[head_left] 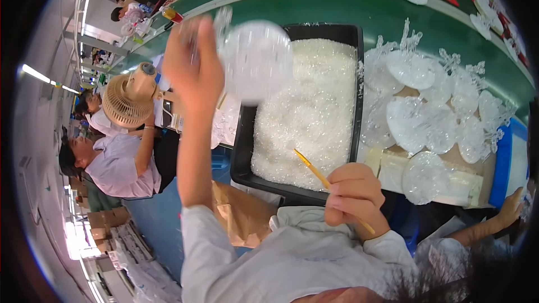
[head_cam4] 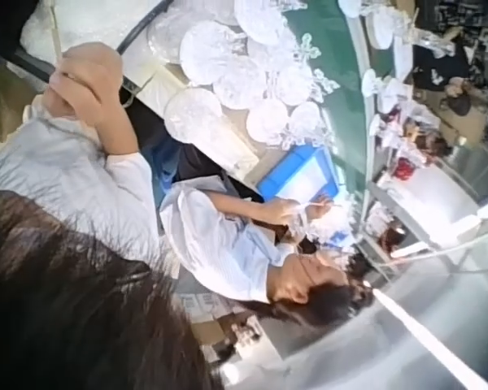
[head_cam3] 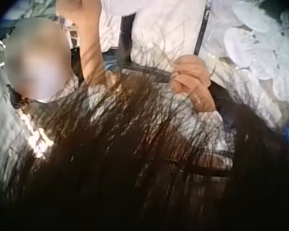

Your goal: The recorder is applying white granular material to plastic snowflake-shaped ornaments using a dipping method and a small brush to refine the finish.

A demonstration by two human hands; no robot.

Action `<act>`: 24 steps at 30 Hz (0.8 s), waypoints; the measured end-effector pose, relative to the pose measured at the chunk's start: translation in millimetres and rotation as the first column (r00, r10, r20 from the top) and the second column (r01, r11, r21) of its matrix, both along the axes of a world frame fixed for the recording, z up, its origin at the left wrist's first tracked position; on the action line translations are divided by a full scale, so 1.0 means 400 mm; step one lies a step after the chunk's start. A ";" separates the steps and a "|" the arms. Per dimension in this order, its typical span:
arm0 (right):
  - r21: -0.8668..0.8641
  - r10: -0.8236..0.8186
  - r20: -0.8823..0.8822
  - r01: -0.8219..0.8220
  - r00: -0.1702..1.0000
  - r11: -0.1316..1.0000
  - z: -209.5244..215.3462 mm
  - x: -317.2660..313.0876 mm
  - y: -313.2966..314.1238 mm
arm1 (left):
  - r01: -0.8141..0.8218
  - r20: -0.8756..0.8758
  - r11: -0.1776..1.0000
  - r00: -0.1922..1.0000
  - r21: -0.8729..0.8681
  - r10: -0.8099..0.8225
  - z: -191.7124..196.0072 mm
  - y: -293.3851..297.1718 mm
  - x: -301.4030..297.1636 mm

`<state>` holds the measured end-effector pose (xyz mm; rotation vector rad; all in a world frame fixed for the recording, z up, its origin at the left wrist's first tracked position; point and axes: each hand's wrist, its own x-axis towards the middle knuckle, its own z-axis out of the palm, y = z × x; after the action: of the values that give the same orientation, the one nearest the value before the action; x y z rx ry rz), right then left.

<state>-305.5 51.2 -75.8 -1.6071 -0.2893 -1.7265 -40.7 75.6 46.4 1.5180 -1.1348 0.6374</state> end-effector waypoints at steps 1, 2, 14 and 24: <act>-0.021 0.005 0.004 -0.005 1.000 1.000 0.001 -0.003 -0.002 | -0.047 0.121 0.999 0.992 0.019 0.044 0.021 -0.068 0.044; -0.018 -0.003 0.015 0.003 1.000 1.000 0.007 0.003 0.003 | -0.118 0.252 0.992 0.962 0.035 0.105 0.054 -0.121 0.096; 0.010 -0.261 -0.017 0.261 0.965 0.965 -0.016 0.023 0.048 | -0.172 0.096 0.632 0.984 0.756 0.152 -0.270 -0.640 0.384; 0.113 -0.169 -0.070 0.176 0.983 0.978 0.007 0.008 0.029 | -0.188 0.305 0.335 0.889 0.923 -0.341 -0.053 0.020 0.298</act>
<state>-302.3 62.8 -72.9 -1.6332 -0.0161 -1.7849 78.3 83.7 25.0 2.3415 -2.2058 0.1828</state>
